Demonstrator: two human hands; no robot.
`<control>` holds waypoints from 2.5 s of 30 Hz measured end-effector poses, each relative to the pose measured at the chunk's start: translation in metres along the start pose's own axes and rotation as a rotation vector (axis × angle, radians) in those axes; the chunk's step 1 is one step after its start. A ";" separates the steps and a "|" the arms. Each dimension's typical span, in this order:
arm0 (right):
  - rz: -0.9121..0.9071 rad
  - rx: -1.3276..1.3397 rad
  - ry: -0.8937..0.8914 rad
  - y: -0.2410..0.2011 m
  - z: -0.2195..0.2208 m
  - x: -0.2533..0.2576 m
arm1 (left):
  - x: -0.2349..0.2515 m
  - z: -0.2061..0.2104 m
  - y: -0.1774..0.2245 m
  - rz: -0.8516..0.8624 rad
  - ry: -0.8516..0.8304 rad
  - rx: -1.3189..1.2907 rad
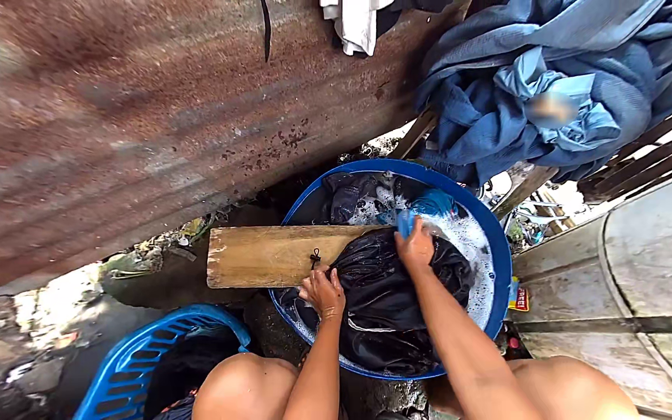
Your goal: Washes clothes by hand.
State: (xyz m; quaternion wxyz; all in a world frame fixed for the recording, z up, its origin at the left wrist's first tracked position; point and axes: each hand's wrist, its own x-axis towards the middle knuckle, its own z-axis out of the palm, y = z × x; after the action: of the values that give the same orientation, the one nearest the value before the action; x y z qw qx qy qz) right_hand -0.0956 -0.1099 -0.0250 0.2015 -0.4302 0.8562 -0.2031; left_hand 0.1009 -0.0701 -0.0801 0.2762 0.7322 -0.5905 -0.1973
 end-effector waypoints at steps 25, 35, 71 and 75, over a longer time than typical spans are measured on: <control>0.015 -0.051 -0.006 -0.003 -0.003 0.017 | 0.001 0.011 0.002 -0.013 0.046 0.008; -0.199 -0.116 -0.057 -0.008 0.007 0.010 | 0.002 0.013 0.001 0.038 0.085 -0.034; -0.315 -0.165 -0.237 -0.046 0.025 -0.017 | 0.003 0.015 0.003 0.037 0.095 -0.016; -0.023 -0.094 -0.036 -0.013 0.001 0.023 | 0.004 0.017 0.006 0.008 0.079 0.027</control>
State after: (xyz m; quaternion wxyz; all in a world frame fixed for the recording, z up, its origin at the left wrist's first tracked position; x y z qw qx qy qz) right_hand -0.0993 -0.1363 -0.0231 0.1943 -0.4525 0.8560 -0.1572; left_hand 0.0870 -0.0773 -0.0893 0.2901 0.7406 -0.5849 -0.1591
